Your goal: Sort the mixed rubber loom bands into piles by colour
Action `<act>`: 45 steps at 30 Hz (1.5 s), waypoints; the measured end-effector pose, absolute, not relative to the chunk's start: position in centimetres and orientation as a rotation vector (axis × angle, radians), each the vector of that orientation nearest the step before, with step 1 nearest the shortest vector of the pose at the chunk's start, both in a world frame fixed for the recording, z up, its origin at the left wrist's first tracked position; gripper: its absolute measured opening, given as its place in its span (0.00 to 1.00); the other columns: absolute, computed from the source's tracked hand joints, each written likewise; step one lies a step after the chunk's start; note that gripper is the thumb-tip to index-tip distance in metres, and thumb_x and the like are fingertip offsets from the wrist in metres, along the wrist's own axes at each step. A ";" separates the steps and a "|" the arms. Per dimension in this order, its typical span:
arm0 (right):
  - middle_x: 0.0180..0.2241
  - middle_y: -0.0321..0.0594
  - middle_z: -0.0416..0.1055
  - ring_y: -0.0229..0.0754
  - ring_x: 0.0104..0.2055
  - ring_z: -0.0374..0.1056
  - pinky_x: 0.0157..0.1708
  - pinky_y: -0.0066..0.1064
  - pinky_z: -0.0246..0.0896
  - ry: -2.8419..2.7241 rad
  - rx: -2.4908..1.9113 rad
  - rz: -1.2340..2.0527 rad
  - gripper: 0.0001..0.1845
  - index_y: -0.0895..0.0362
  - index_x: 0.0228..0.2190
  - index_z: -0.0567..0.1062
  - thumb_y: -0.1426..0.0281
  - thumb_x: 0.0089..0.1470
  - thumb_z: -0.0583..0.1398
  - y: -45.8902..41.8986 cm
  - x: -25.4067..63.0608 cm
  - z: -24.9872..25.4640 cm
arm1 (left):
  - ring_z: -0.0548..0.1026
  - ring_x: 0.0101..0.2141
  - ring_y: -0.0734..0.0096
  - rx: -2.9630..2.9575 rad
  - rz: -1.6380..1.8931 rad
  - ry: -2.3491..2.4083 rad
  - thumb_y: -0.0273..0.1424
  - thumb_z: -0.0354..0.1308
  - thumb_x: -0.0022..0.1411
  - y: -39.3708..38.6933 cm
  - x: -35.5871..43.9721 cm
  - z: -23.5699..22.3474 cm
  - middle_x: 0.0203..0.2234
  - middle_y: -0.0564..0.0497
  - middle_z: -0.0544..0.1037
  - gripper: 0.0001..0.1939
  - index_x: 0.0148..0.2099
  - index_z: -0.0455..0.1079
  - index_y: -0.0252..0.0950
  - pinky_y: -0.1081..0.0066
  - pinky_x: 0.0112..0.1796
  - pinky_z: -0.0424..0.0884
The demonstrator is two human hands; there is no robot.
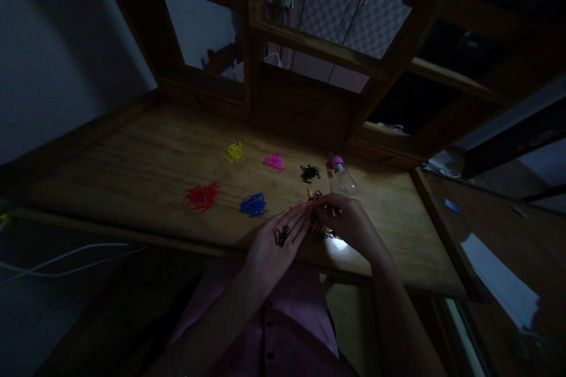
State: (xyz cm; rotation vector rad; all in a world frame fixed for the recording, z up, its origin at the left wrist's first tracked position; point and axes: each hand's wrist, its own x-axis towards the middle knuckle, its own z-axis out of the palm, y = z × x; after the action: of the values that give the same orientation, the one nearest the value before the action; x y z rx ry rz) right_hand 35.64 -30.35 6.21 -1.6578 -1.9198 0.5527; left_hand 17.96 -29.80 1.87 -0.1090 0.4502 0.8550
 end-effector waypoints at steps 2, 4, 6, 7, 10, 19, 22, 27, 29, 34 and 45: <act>0.33 0.40 0.75 0.37 0.30 0.67 0.32 0.28 0.62 -1.918 -1.704 0.522 0.13 0.56 0.38 0.79 0.78 0.54 0.58 -30.0 36.3 5.5 | 0.68 0.56 0.58 -0.121 0.863 0.470 0.23 0.44 0.64 -29.6 17.9 1.9 0.55 0.35 0.71 0.21 0.57 0.66 0.23 0.63 0.56 0.67; 0.35 0.42 0.75 0.39 0.32 0.68 0.33 0.30 0.63 -1.934 -1.732 0.500 0.15 0.56 0.41 0.79 0.78 0.55 0.56 -29.8 36.8 5.0 | 0.68 0.56 0.58 -0.124 0.865 0.467 0.23 0.44 0.65 -29.4 17.7 1.8 0.55 0.35 0.70 0.21 0.58 0.65 0.24 0.62 0.56 0.68; 0.36 0.44 0.74 0.41 0.35 0.69 0.35 0.31 0.63 -1.960 -1.736 0.471 0.16 0.56 0.43 0.78 0.78 0.56 0.55 -29.9 37.1 4.8 | 0.68 0.57 0.57 -0.123 0.876 0.458 0.23 0.44 0.65 -29.3 17.5 1.7 0.56 0.34 0.70 0.21 0.58 0.65 0.23 0.62 0.56 0.68; 0.37 0.44 0.74 0.42 0.37 0.70 0.36 0.31 0.63 -1.968 -1.733 0.456 0.17 0.56 0.44 0.78 0.78 0.57 0.54 -29.9 37.1 4.9 | 0.68 0.57 0.57 -0.125 0.883 0.456 0.23 0.44 0.65 -29.3 17.3 1.7 0.56 0.33 0.70 0.21 0.58 0.64 0.22 0.62 0.56 0.68; 0.38 0.44 0.73 0.42 0.38 0.70 0.38 0.31 0.63 -1.961 -1.705 0.424 0.15 0.56 0.42 0.78 0.78 0.58 0.54 -30.1 36.8 5.1 | 0.68 0.57 0.56 -0.153 0.936 0.473 0.23 0.44 0.65 -29.2 16.7 1.4 0.55 0.31 0.69 0.22 0.60 0.61 0.19 0.62 0.55 0.69; 0.36 0.40 0.75 0.41 0.39 0.71 0.39 0.30 0.62 -2.079 -1.614 0.489 0.10 0.55 0.39 0.75 0.78 0.57 0.59 -29.7 34.1 4.0 | 0.69 0.55 0.54 -0.216 1.051 0.470 0.24 0.44 0.66 -28.9 15.1 1.1 0.55 0.33 0.70 0.23 0.62 0.59 0.24 0.60 0.53 0.72; 0.36 0.40 0.76 0.42 0.39 0.71 0.39 0.29 0.61 -2.140 -1.662 0.443 0.10 0.54 0.38 0.75 0.78 0.57 0.59 -29.5 33.6 3.3 | 0.70 0.55 0.54 -0.223 1.046 0.475 0.24 0.44 0.66 -29.0 15.2 0.9 0.55 0.33 0.70 0.22 0.61 0.61 0.25 0.59 0.52 0.72; 0.35 0.40 0.76 0.42 0.39 0.71 0.38 0.29 0.60 -2.204 -1.725 0.371 0.08 0.54 0.37 0.75 0.77 0.57 0.59 -29.3 33.3 2.6 | 0.70 0.54 0.54 -0.249 1.046 0.517 0.23 0.44 0.66 -29.0 15.2 1.0 0.53 0.32 0.72 0.21 0.59 0.63 0.24 0.59 0.52 0.72; 0.35 0.41 0.76 0.42 0.39 0.71 0.39 0.29 0.60 -2.227 -1.734 0.366 0.09 0.55 0.37 0.76 0.77 0.57 0.58 -29.2 33.2 2.5 | 0.71 0.54 0.54 -0.259 1.040 0.512 0.24 0.45 0.66 -29.0 15.2 1.0 0.53 0.33 0.72 0.20 0.58 0.64 0.25 0.59 0.52 0.72; 0.37 0.42 0.75 0.43 0.41 0.70 0.40 0.31 0.60 -2.192 -1.732 0.328 0.09 0.55 0.38 0.75 0.77 0.58 0.56 -29.3 33.1 2.5 | 0.71 0.53 0.54 -0.245 1.036 0.498 0.23 0.45 0.65 -28.9 15.2 0.7 0.52 0.33 0.73 0.20 0.57 0.66 0.26 0.58 0.52 0.72; 0.37 0.41 0.75 0.40 0.36 0.70 0.36 0.30 0.65 -1.693 -1.520 0.570 0.06 0.55 0.37 0.74 0.69 0.59 0.58 -30.8 33.9 4.7 | 0.71 0.54 0.57 -0.153 1.009 0.527 0.24 0.45 0.65 -28.8 16.1 1.2 0.53 0.35 0.72 0.20 0.56 0.67 0.26 0.62 0.51 0.73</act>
State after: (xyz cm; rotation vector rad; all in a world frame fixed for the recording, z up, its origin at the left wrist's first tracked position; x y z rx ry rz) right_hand 33.89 -30.78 4.74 -1.5199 -1.6930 0.5702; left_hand 16.14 -28.75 1.24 -0.1528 0.5272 1.0090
